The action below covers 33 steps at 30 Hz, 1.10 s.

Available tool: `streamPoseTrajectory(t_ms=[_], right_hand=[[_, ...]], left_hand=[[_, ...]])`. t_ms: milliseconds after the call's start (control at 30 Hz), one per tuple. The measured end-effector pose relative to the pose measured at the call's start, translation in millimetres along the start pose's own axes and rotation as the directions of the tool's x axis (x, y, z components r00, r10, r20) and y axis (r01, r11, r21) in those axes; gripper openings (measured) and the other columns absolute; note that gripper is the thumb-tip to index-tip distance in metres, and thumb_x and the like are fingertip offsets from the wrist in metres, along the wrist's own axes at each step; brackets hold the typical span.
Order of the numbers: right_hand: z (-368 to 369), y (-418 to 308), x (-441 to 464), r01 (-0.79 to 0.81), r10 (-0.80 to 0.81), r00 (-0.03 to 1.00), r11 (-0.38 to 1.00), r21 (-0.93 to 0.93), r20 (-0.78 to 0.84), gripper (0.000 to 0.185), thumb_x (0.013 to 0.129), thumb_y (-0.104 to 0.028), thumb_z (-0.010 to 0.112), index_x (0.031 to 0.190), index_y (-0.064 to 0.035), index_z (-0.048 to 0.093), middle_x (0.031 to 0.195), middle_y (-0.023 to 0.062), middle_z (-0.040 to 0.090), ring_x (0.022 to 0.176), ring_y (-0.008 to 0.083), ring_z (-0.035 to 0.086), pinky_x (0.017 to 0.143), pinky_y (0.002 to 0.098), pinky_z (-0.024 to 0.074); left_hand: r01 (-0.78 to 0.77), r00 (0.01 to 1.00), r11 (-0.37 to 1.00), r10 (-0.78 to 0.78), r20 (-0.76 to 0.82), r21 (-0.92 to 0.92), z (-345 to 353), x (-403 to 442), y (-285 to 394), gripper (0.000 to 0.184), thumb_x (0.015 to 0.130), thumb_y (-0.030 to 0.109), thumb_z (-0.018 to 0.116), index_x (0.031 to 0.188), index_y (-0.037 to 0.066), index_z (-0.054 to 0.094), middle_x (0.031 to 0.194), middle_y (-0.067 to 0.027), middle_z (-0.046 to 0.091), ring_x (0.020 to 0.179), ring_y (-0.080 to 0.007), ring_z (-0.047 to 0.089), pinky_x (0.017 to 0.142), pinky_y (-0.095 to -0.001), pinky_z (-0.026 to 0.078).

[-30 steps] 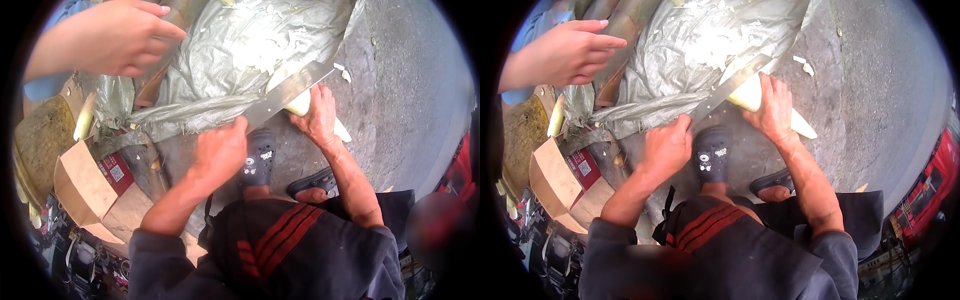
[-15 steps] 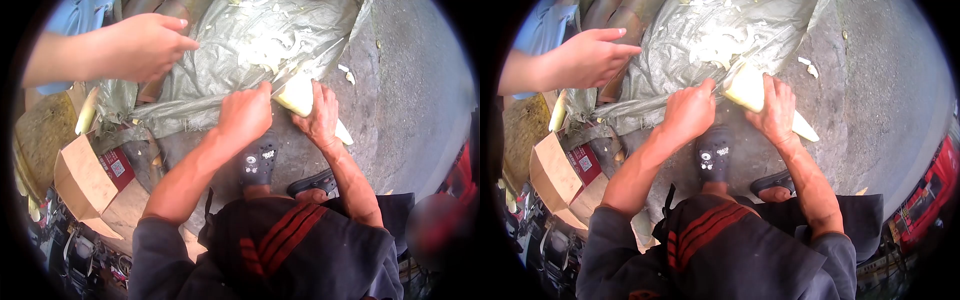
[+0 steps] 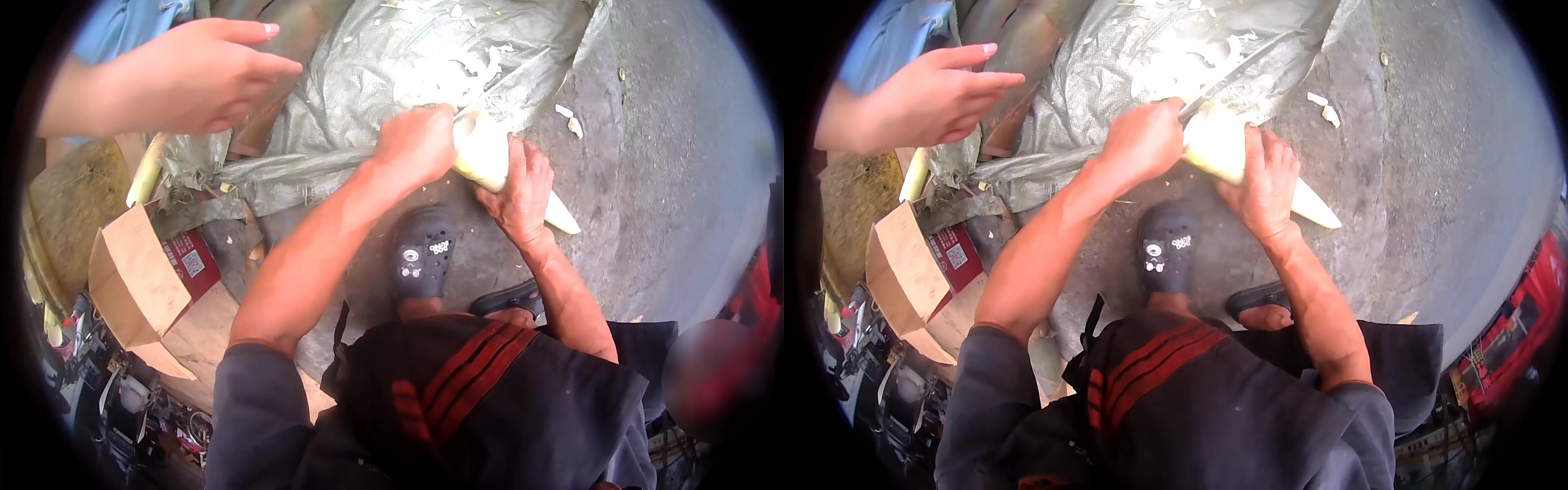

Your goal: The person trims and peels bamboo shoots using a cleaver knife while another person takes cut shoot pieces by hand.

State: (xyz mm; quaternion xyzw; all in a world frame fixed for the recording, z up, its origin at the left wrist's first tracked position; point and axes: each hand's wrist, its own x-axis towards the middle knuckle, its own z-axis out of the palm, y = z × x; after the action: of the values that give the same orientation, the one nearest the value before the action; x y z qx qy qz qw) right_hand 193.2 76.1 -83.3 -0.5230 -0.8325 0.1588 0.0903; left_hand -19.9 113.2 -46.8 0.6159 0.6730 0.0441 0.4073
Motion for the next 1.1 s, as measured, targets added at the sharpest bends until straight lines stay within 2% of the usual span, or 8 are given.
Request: streamPoseTrajectory(t_ms=[100,200,300,400,500,600,833,1100], right_hand=[[-16,1,7,-0.032,0.028,0.996,0.998,0.048,0.087,0.1,0.061,-0.026,0.089,0.145,-0.002,0.04,0.125,0.0221,0.053,0.109,0.0399,0.052,0.095,0.0494,0.0425],[-42,9,30,-0.226,0.138,0.91,0.955,0.19,0.392,0.095,0.063,-0.026,0.088,0.143,-0.0019,0.042,0.125,0.0241,0.053,0.113,0.041,0.051,0.098,0.0493,0.0432],[-36,5,28,-0.159,0.044,0.902,0.958,0.237,0.429,0.089,0.064,-0.024,0.086,0.14,-0.0018,0.044,0.122,0.0241,0.055,0.112,0.0421,0.053,0.098,0.0488,0.0451],[-31,5,22,-0.219,0.046,0.904,0.904,0.368,0.425,0.087,0.063,-0.021,0.087,0.137,-0.0014,0.046,0.119,0.0224,0.057,0.107,0.0432,0.055,0.095,0.0486,0.0477],[-36,-4,17,-0.138,0.088,0.969,0.967,0.212,0.232,0.087,0.06,-0.018,0.088,0.135,-0.0017,0.047,0.116,0.0207,0.059,0.101,0.0428,0.057,0.091,0.0478,0.0493],[-21,1,22,-0.027,0.028,1.0,0.993,0.112,-0.005,0.087,0.058,-0.017,0.09,0.133,-0.0024,0.048,0.118,0.0211,0.058,0.102,0.0416,0.057,0.088,0.0476,0.0496],[-17,2,24,-0.118,0.111,0.986,0.992,0.043,0.128,0.09,0.057,-0.024,0.092,0.132,-0.0023,0.049,0.121,0.0196,0.057,0.11,0.0402,0.055,0.091,0.0491,0.0469],[-6,3,20,-0.046,0.045,0.999,0.999,0.029,0.028,0.088,0.059,-0.027,0.092,0.133,-0.0024,0.051,0.121,0.0191,0.056,0.108,0.0385,0.055,0.088,0.0487,0.0449]], left_hand=[[0.04,0.999,0.997,-0.039,0.005,-0.072,0,2,-12,0.024,0.09,0.012,0.053,0.109,0.003,0.065,0.091,-0.023,0.071,0.087,-0.0418,0.069,0.079,-0.0527,0.052],[0.062,0.998,0.993,-0.062,0.003,-0.099,-4,-10,-21,0.025,0.091,0.015,0.056,0.112,0.004,0.065,0.09,-0.024,0.07,0.088,-0.0442,0.067,0.079,-0.0533,0.051],[0.065,0.998,0.993,-0.064,0.013,-0.096,-9,-38,-21,0.023,0.092,0.016,0.058,0.11,0.003,0.063,0.082,-0.0249,0.067,0.082,-0.0463,0.065,0.074,-0.0542,0.05],[0.052,0.998,0.994,-0.054,-0.02,-0.1,-9,-65,-28,0.018,0.092,0.014,0.059,0.106,0.003,0.063,0.077,-0.0238,0.068,0.074,-0.0466,0.066,0.069,-0.0544,0.05],[0.032,0.994,0.99,-0.045,-0.099,-0.137,-2,-85,-37,0.013,0.092,0.012,0.06,0.101,0.003,0.061,0.069,-0.0222,0.064,0.067,-0.0448,0.064,0.063,-0.053,0.048],[-0.023,0.985,0.995,0.006,-0.17,-0.096,-2,-107,-41,0.01,0.091,0.011,0.061,0.098,0.004,0.059,0.065,-0.0198,0.063,0.062,-0.0429,0.063,0.058,-0.0513,0.047],[-0.108,0.99,0.992,0.113,-0.086,0.067,-20,-130,-42,0.011,0.085,0.006,0.063,0.094,0.006,0.056,0.077,-0.0149,0.068,0.066,-0.0409,0.065,0.059,-0.0511,0.049],[-0.058,0.998,0.994,0.061,-0.025,0.094,-15,-125,-37,0.013,0.085,0.007,0.062,0.097,0.006,0.055,0.079,-0.0149,0.069,0.066,-0.0406,0.066,0.059,-0.0523,0.051]])
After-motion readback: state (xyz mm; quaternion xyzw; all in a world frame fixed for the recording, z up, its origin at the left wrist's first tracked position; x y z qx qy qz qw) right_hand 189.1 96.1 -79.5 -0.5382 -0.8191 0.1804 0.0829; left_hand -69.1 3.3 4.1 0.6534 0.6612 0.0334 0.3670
